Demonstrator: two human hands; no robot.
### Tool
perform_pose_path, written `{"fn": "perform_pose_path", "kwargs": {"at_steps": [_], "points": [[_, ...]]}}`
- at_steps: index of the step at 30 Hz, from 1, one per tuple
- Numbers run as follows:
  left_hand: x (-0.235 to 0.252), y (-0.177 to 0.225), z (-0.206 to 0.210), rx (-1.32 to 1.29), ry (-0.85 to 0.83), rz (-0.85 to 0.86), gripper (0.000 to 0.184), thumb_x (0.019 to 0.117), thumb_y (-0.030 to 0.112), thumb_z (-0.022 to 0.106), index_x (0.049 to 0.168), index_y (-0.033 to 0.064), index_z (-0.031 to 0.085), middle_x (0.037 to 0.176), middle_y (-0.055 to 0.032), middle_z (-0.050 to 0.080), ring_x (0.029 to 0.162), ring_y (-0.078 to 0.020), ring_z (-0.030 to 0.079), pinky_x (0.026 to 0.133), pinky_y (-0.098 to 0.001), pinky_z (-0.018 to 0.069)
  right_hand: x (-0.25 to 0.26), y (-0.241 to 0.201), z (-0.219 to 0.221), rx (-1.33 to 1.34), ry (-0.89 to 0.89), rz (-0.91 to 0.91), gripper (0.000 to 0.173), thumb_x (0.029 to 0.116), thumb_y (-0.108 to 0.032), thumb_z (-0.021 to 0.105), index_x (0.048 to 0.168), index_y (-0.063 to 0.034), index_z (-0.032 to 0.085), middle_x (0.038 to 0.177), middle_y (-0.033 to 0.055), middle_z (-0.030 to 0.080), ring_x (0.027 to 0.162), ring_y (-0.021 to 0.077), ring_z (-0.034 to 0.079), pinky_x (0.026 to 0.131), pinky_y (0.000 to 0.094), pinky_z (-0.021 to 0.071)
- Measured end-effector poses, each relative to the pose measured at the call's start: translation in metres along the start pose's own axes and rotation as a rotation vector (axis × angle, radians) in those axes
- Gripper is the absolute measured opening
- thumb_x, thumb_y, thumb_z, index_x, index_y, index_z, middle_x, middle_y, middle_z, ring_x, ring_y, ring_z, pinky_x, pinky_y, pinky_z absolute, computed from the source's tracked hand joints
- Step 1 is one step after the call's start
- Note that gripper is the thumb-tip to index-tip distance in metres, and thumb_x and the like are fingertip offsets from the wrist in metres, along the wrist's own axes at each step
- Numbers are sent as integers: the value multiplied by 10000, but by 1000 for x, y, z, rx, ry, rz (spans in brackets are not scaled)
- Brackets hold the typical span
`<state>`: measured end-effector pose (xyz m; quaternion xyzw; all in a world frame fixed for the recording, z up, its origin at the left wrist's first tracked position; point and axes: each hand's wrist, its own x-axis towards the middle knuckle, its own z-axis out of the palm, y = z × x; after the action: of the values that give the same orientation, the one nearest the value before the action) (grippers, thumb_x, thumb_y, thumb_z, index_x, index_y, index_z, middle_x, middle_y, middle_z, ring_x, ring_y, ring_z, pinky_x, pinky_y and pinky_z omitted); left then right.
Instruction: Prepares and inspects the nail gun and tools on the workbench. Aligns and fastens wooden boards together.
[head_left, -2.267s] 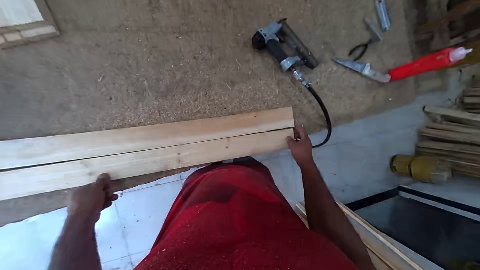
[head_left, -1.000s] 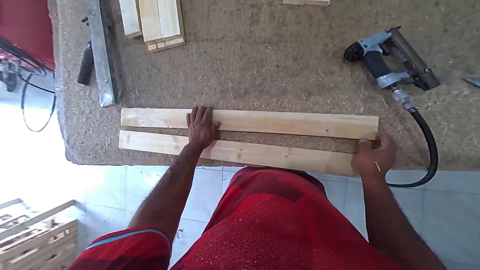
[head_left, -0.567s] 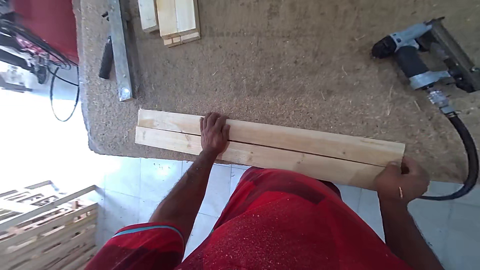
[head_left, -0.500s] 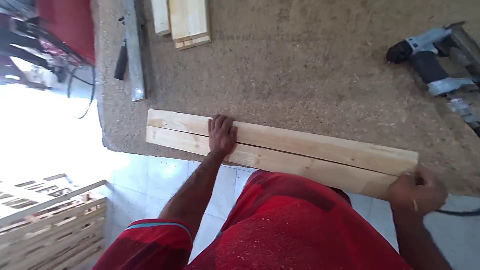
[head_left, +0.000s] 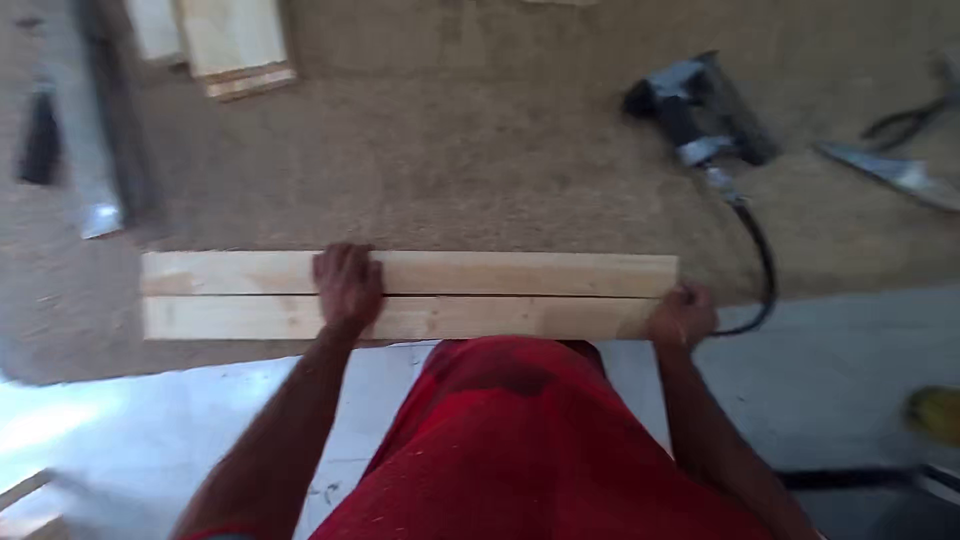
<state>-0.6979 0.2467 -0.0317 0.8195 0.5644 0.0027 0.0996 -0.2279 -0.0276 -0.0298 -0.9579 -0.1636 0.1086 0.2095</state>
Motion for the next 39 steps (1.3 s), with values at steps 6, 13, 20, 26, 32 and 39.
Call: {"fn": "perform_pose_path", "kwargs": {"at_steps": [6,13,20,26,32,39], "points": [[-4,-6,4,-68,64,47,551,1049,489,335,1361,136,620,1426,-185,564,1417,-397,438,1199,-638,244,-5,-3,-7,75,5,81,307,1039,-259,557,1210,-46,698,1107,187,719,1041,334,691,936,566,539],[-2,-14,7,-125,71,15,597,1009,614,364,1324,199,658,1398,-155,589,1405,-394,444,1180,-649,236,-5,4,2,211,67,236,240,983,-262,665,1133,-86,727,991,114,735,941,265,692,877,530,539],[-2,-13,7,-110,91,13,571,1009,598,368,1326,222,658,1389,-136,592,1397,-374,450,1176,-638,240,-5,4,4,220,59,213,215,994,-235,646,1135,-87,713,966,101,725,900,235,683,849,494,540],[-2,-14,9,-106,79,0,575,1004,601,361,1325,223,652,1403,-134,578,1416,-364,429,1190,-632,218,-2,3,3,159,10,190,238,1027,-225,581,1179,-90,706,1049,115,722,1003,255,679,912,508,529],[-2,-16,11,-99,77,-1,581,999,607,368,1324,216,649,1399,-118,580,1421,-350,425,1199,-615,219,-2,8,-1,205,-26,159,228,1025,-185,588,1193,-108,721,1100,98,732,1022,219,690,936,489,538],[-1,-14,9,-96,70,-4,555,1008,570,365,1328,217,649,1402,-126,581,1421,-358,426,1198,-628,221,-7,12,-8,196,-52,101,222,991,-173,630,1173,-85,721,1051,107,737,967,233,698,892,505,561]]}}
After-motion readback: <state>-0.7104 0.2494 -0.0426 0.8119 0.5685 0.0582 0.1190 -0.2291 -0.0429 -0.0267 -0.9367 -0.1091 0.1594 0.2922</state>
